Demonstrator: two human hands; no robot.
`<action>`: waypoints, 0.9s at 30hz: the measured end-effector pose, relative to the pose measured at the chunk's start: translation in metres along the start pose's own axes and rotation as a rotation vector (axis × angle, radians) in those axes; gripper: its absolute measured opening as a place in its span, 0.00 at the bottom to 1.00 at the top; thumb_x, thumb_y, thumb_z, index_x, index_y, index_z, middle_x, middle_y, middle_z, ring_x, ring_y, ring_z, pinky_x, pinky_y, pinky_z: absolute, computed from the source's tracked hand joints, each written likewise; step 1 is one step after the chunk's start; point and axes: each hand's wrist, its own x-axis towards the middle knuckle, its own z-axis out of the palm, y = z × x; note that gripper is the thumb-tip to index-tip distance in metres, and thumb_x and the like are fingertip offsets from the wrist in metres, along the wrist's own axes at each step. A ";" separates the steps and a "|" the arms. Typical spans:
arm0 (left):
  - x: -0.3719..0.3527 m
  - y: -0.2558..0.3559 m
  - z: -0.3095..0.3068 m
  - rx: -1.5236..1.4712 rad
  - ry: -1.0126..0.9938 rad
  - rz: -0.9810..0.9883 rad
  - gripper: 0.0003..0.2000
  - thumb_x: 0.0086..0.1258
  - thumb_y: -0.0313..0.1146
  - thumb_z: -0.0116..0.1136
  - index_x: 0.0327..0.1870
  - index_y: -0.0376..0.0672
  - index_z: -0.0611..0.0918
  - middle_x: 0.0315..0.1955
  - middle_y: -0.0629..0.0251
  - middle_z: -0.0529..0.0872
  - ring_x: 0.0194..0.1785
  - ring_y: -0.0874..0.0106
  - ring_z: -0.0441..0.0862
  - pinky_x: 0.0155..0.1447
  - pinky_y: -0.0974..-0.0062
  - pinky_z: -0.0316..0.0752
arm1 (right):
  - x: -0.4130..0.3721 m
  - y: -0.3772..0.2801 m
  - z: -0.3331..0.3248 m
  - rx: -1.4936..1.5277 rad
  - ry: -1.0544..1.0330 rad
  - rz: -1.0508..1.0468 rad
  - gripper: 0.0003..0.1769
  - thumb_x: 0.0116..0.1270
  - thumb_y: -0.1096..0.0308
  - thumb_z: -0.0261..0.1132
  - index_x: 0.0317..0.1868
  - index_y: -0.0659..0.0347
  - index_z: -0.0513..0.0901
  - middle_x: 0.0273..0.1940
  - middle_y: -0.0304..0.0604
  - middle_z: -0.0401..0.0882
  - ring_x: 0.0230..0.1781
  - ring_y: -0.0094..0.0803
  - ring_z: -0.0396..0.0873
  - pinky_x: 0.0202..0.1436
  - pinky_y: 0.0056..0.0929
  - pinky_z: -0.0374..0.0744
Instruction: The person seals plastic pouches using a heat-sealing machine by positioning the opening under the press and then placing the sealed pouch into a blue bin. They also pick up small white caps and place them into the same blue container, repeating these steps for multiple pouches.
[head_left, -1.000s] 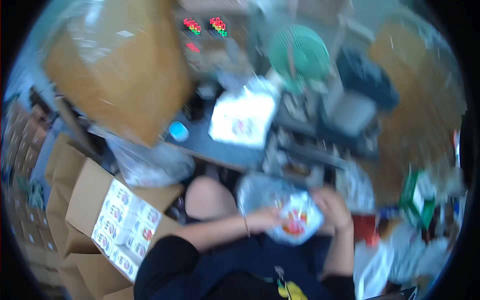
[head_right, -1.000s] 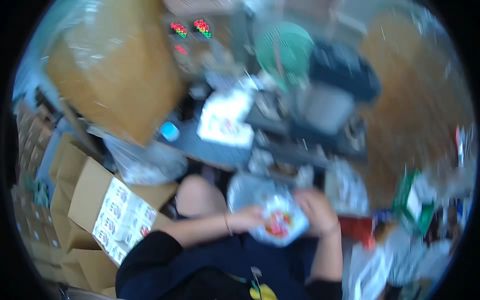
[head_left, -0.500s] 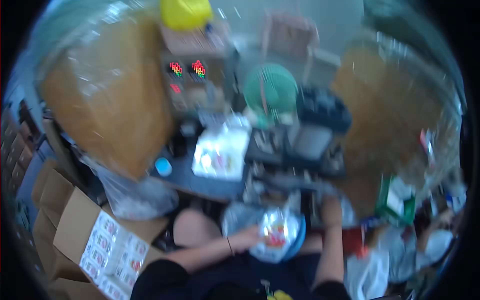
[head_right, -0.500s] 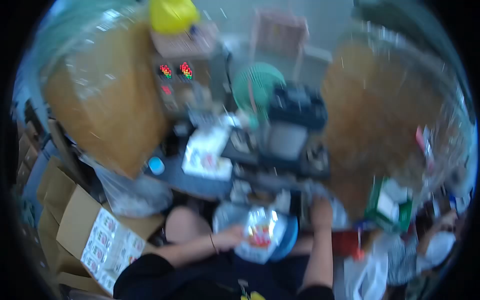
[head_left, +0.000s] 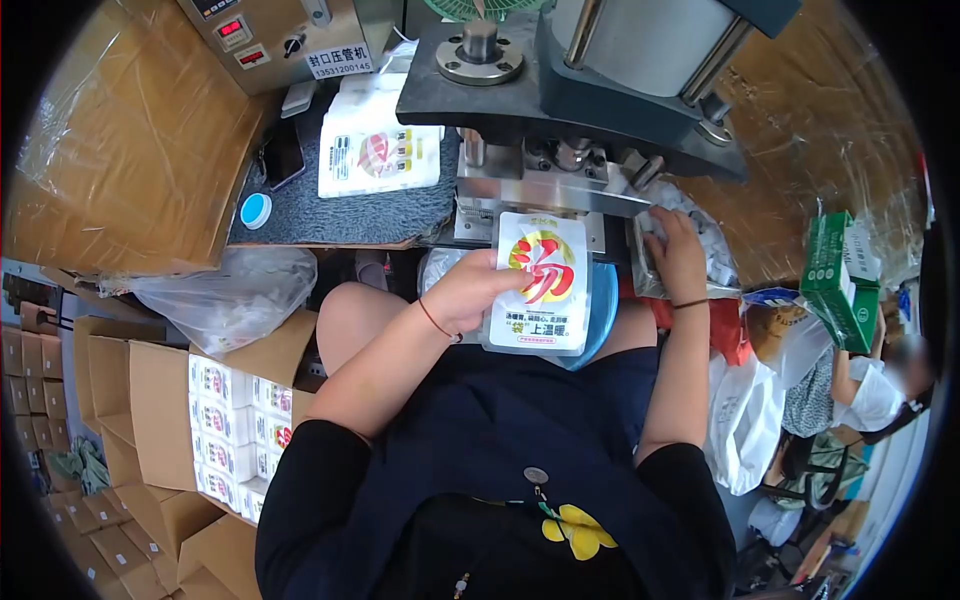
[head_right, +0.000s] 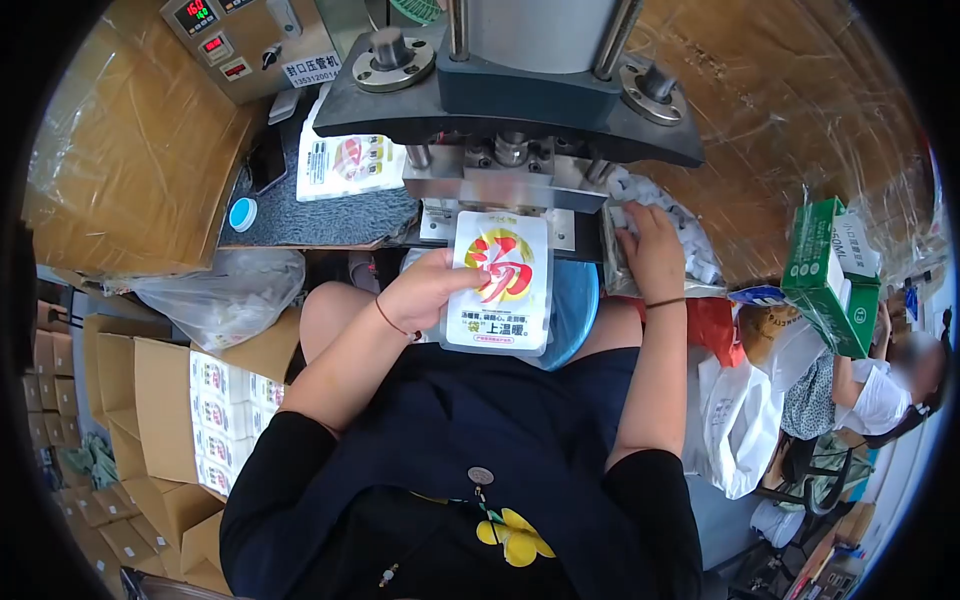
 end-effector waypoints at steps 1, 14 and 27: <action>0.002 -0.003 0.000 -0.025 -0.009 0.014 0.17 0.73 0.26 0.63 0.60 0.32 0.80 0.50 0.56 0.89 0.48 0.67 0.90 0.54 0.67 0.86 | -0.001 0.002 0.000 0.010 0.004 -0.005 0.19 0.65 0.70 0.69 0.57 0.55 0.81 0.51 0.50 0.81 0.52 0.55 0.81 0.52 0.47 0.81; -0.044 0.050 -0.096 2.037 0.628 0.732 0.27 0.75 0.45 0.60 0.72 0.44 0.76 0.73 0.47 0.70 0.76 0.48 0.68 0.76 0.47 0.63 | -0.011 0.021 0.000 0.006 0.119 0.077 0.17 0.69 0.71 0.66 0.58 0.63 0.80 0.52 0.58 0.84 0.53 0.59 0.81 0.55 0.46 0.79; -0.063 -0.019 -0.031 0.833 0.261 0.361 0.10 0.69 0.32 0.72 0.44 0.35 0.90 0.33 0.67 0.90 0.35 0.84 0.82 0.41 0.80 0.78 | -0.014 -0.016 -0.037 0.468 0.132 0.145 0.10 0.72 0.67 0.68 0.48 0.64 0.86 0.40 0.48 0.88 0.40 0.41 0.86 0.45 0.36 0.82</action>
